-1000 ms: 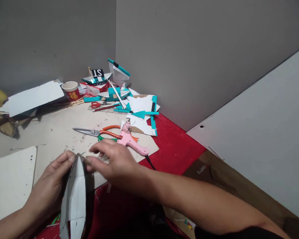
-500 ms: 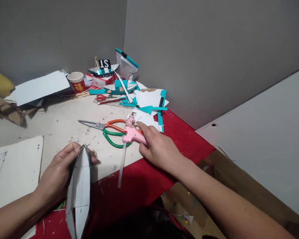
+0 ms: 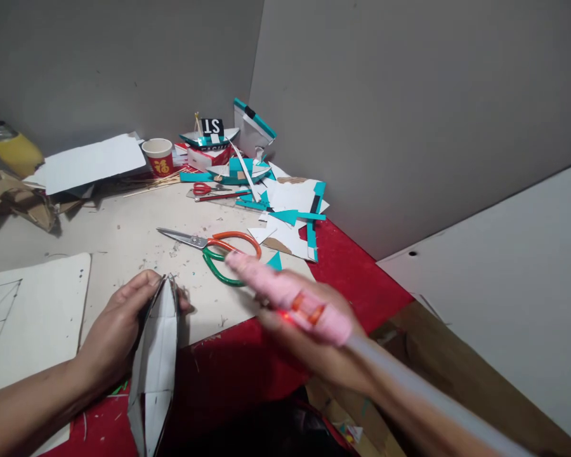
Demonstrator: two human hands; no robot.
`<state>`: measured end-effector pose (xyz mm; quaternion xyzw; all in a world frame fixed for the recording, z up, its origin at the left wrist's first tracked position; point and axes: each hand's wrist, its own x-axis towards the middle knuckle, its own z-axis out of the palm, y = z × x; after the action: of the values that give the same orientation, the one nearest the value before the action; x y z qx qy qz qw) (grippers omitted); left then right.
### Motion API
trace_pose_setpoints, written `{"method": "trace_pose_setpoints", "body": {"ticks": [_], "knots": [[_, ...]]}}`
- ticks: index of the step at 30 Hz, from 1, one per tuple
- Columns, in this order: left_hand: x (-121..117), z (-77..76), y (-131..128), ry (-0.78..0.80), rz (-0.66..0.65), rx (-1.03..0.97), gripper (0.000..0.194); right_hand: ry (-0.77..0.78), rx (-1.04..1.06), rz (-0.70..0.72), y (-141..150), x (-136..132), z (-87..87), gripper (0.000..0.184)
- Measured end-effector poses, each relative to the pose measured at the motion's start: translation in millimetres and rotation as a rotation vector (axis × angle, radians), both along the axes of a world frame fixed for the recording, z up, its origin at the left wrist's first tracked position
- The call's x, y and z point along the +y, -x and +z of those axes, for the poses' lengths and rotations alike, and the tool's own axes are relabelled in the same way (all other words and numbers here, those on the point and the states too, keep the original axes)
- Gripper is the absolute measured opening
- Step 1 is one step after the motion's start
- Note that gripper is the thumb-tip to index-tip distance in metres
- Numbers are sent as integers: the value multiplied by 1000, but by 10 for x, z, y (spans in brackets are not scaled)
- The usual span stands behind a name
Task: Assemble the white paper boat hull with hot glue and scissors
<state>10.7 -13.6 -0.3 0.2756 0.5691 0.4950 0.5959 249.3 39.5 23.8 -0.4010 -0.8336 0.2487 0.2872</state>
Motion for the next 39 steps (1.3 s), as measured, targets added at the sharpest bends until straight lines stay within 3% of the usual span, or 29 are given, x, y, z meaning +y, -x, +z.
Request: {"method": "trace_pose_setpoints", "body": {"ticks": [3, 7, 18, 32, 39], "knots": [[5, -9, -1, -6, 18, -36, 23, 73, -7, 199, 162, -96, -87, 26], [13, -24, 2, -22, 82, -46, 22, 74, -6, 306, 305, -95, -135, 22], [8, -45, 13, -8, 86, -23, 25, 35, -156, 205, 471, -111, -204, 29], [19, -50, 22, -11, 86, -12, 24, 137, -151, 206, 488, -137, -142, 26], [9, -42, 16, -18, 70, -10, 25, 85, -200, 218, 508, -122, -136, 30]]}}
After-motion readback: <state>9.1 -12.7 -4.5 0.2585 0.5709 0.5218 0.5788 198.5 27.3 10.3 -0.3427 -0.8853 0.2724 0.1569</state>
